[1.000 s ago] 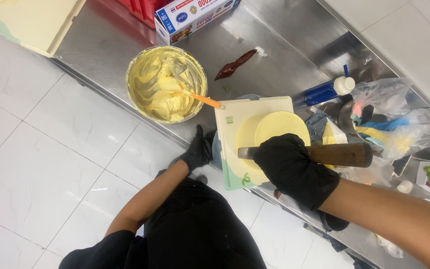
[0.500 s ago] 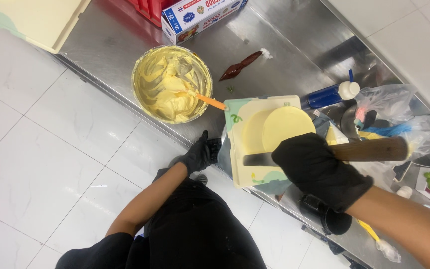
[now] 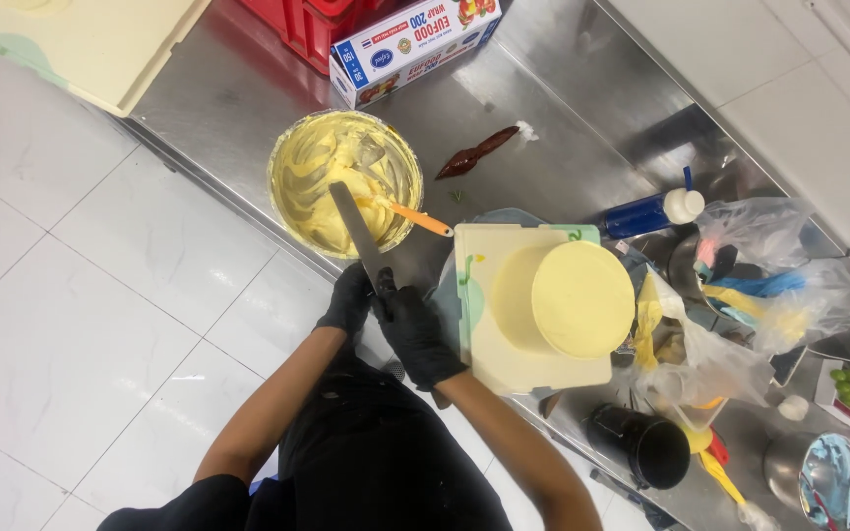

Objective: The recorder is frosting the top of a small cake using a piping bag and a metal spatula.

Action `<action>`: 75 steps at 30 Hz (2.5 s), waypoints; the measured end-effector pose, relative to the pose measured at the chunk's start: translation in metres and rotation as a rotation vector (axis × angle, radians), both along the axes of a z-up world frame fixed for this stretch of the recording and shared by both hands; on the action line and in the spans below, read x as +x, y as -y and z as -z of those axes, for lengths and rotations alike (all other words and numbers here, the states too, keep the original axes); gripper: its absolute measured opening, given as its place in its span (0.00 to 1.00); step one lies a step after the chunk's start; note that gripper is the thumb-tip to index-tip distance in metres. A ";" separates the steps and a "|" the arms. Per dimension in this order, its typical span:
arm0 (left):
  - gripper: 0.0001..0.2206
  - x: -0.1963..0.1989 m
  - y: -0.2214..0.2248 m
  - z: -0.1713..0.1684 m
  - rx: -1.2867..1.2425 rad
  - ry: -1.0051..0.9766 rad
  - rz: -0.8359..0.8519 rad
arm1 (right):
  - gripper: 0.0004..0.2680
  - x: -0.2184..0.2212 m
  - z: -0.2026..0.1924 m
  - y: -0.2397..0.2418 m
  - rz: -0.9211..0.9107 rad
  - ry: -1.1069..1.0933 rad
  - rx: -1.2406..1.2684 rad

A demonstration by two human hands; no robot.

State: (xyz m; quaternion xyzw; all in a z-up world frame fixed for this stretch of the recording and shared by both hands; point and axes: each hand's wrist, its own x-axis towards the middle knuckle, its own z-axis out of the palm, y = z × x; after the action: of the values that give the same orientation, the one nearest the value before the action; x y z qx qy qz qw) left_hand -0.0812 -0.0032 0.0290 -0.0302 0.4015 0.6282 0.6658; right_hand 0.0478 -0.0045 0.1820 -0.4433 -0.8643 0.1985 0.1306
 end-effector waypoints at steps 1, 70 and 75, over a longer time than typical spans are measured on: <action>0.09 0.000 0.003 -0.002 0.001 -0.002 0.002 | 0.18 0.002 -0.006 0.008 0.002 -0.002 0.001; 0.38 0.039 0.005 -0.019 -0.177 0.264 0.310 | 0.13 0.269 -0.143 0.073 0.613 0.055 0.130; 0.35 0.056 0.018 -0.051 -0.100 0.129 0.503 | 0.17 0.262 -0.145 0.070 0.586 0.149 0.255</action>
State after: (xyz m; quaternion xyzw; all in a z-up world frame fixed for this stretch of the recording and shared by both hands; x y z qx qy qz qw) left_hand -0.0254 -0.0210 0.0801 -0.0022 0.3839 0.4191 0.8228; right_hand 0.3101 -0.0744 0.3274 -0.6667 -0.7249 0.0099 0.1730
